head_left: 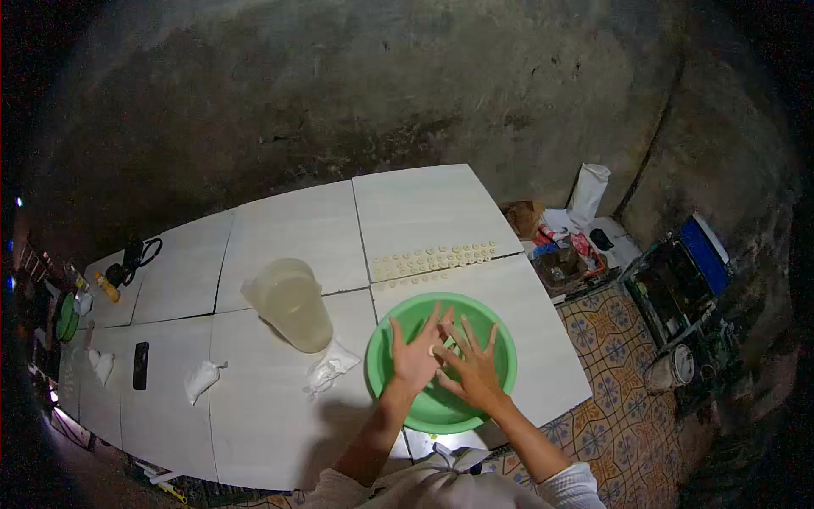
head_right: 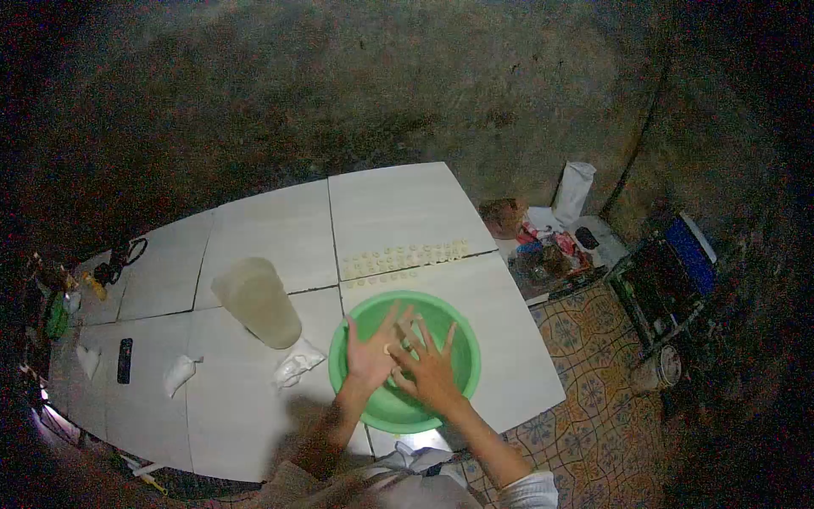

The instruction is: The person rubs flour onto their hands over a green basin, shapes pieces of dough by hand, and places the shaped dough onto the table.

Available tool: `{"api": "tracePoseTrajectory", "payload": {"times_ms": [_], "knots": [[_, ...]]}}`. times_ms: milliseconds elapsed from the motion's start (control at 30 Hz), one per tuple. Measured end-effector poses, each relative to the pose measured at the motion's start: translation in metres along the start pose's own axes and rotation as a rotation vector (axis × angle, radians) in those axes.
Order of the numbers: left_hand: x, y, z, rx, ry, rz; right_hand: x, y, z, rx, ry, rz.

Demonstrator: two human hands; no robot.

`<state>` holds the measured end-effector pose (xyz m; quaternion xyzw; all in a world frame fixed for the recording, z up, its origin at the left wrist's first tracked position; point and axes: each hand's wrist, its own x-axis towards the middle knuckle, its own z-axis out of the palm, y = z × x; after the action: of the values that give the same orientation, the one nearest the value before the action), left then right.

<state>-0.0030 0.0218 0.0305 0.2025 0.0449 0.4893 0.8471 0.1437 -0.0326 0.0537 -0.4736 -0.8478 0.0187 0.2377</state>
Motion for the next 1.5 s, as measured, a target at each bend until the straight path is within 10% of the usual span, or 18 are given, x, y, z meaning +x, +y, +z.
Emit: {"api": "tracePoseTrajectory", "payload": {"times_ms": [1500], "knots": [[0.004, 0.014, 0.05, 0.095, -0.177, -0.006, -0.001, -0.009, -0.039, 0.06, 0.14, 0.013]]}}
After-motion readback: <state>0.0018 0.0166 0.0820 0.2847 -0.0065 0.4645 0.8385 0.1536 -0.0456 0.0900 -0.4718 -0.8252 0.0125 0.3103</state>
